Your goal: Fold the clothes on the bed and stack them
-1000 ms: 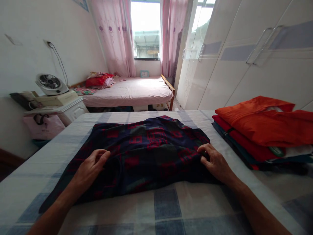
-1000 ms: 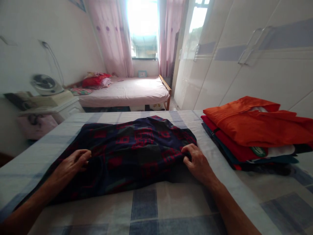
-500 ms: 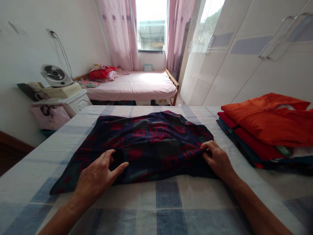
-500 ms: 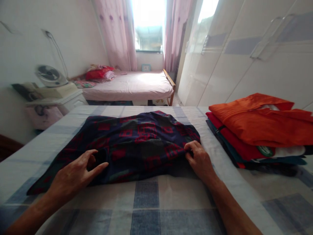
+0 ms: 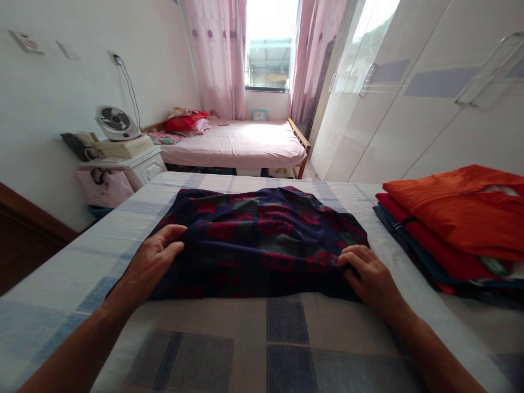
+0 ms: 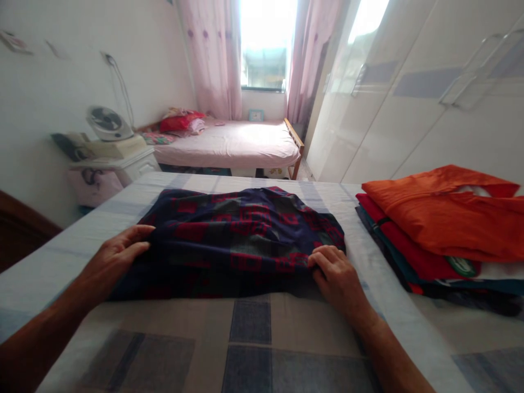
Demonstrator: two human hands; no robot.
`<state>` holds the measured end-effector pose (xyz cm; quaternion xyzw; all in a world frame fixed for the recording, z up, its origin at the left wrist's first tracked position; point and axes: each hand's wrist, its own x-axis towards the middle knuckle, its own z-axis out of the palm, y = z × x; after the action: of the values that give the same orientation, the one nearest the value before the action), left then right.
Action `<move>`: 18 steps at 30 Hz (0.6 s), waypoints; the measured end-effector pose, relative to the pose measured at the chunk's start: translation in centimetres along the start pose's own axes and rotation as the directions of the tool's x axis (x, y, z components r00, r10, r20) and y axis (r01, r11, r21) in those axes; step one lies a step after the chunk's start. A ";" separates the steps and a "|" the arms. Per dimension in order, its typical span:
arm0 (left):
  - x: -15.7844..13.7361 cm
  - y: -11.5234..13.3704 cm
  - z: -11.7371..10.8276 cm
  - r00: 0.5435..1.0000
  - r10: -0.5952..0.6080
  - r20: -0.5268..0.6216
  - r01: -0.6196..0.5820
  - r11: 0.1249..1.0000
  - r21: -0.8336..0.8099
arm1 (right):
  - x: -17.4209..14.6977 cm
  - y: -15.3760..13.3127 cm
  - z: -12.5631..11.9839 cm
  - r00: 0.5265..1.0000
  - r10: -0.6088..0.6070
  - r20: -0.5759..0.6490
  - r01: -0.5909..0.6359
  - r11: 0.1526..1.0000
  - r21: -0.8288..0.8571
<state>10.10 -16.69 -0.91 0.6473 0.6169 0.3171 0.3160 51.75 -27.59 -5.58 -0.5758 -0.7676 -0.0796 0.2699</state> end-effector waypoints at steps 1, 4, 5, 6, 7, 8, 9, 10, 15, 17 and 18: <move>0.0 -0.6 0.3 1.000 -0.022 0.008 0.022 1.000 -0.021 | -0.1 -0.1 0.0 0.999 -0.031 0.035 0.031 1.000 0.001; -0.2 -2.2 1.4 0.990 -0.126 0.060 0.130 0.989 -0.073 | -0.1 -0.3 0.1 0.993 -0.062 0.104 0.062 0.998 0.003; -0.3 -2.4 1.6 0.987 -0.144 0.070 0.151 0.982 -0.116 | -0.1 -0.2 0.2 0.993 -0.059 0.105 0.059 0.998 0.003; -0.4 -2.4 1.6 0.989 -0.136 0.065 0.146 0.974 -0.176 | -0.1 -0.1 0.2 0.994 -0.054 0.093 0.054 0.999 0.004; -0.5 -2.3 1.5 0.992 -0.113 0.050 0.121 0.963 -0.240 | 0.0 0.0 0.2 0.996 -0.048 0.072 0.048 0.999 0.007; -0.6 -2.2 1.3 0.996 -0.083 0.032 0.089 0.952 -0.292 | 0.0 0.1 0.1 0.998 -0.041 0.048 0.040 0.999 0.012; -0.8 -2.1 1.0 0.998 -0.054 0.015 0.056 0.945 -0.321 | 0.0 0.3 0.0 0.999 -0.034 0.030 0.034 0.999 0.018; -1.0 -2.1 0.7 0.999 -0.035 0.008 0.036 0.947 -0.320 | 0.0 0.4 -0.1 0.999 -0.029 0.029 0.028 0.999 0.021; -1.5 -4.0 -0.3 0.996 -0.049 0.069 0.046 0.998 0.049 | -0.6 0.6 -1.1 0.980 -0.019 0.199 0.016 1.000 0.019; -1.1 -3.6 -0.2 0.995 0.097 -0.013 -0.092 0.973 0.210 | -0.7 0.2 -1.7 0.978 -0.009 0.210 0.002 0.999 0.032; -0.8 -2.9 0.1 0.980 0.196 -0.041 -0.178 0.947 0.267 | -0.6 0.0 -1.9 0.981 -0.002 0.193 -0.006 0.999 0.041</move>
<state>8.41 -17.37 -3.28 0.7279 0.5996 0.2829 0.1752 52.48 -28.89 -4.26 -0.5760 -0.7909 -0.0071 0.2064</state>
